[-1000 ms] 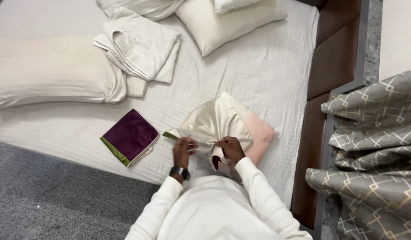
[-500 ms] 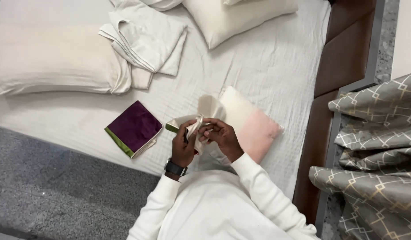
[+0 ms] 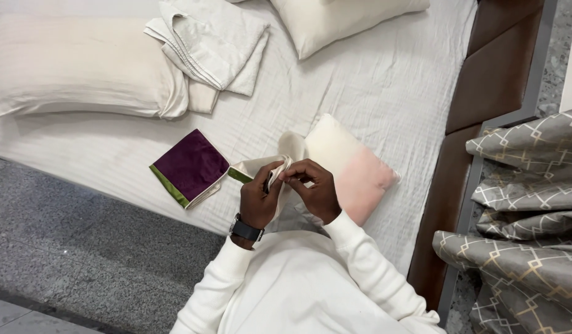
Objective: The person lies on a bed and inserts a pillow into a pillowcase by hand. They repeatedly adjust the pillow and case, tucking the corners and smoothing the fabric until the pillow is fully enclosed.
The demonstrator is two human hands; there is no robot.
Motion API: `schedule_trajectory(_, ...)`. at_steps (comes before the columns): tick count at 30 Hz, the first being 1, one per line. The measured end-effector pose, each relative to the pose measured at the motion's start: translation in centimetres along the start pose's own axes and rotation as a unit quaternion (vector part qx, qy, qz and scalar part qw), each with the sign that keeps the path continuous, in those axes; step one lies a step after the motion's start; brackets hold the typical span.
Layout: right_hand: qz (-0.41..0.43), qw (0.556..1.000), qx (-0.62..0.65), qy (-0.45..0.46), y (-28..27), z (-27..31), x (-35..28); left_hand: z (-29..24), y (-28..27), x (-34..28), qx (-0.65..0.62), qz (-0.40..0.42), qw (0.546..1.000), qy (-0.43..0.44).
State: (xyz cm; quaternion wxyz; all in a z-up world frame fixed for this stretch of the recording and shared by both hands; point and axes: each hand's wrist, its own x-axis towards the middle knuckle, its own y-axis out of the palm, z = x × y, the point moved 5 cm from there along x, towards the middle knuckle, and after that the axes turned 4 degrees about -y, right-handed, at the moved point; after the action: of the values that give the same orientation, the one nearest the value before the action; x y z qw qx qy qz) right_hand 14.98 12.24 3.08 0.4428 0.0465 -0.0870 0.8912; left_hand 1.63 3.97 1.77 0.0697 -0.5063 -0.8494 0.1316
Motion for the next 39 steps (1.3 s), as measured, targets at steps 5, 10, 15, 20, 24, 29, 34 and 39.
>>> schedule_trajectory(5, -0.005, 1.000, 0.022, 0.013, -0.4, -0.8, 0.1, -1.1, -0.4, -0.2, 0.033, -0.003, 0.997, 0.065)
schedule_trajectory(10, 0.023, 0.998, 0.049, 0.025, -1.0, -1.9, -0.1, -1.9, -0.3, -0.4, -0.016, -0.008, 0.988, 0.155)
schedule_trajectory(15, 0.022, 0.999, 0.007, 0.029, -0.9, -1.4, 0.0, -0.5, 0.0, -0.1, 0.049, -0.003, 0.995, 0.082)
schedule_trajectory(20, 0.019, 0.999, -0.031, 0.024, -0.7, -0.9, 0.1, -0.6, 0.1, 0.1, 0.079, 0.000, 0.994, 0.075)
schedule_trajectory(24, -0.003, 0.997, -0.076, 0.016, -0.6, -0.1, 0.2, -1.3, -0.1, 0.2, 0.089, 0.012, 0.993, 0.076)
schedule_trajectory(29, -0.012, 0.997, -0.077, 0.026, -0.9, -1.1, 0.3, -0.2, 0.5, -0.1, 0.108, -0.007, 0.984, 0.144)
schedule_trajectory(34, -0.036, 0.993, -0.065, 0.087, -2.2, -3.2, 0.5, 0.2, 0.6, -0.1, 0.100, 0.008, 0.994, 0.048)
schedule_trajectory(39, -0.093, 0.987, -0.060, 0.119, -5.8, -7.9, 0.7, -1.1, -0.2, 0.0, -0.023, 0.040, 0.999, -0.006)
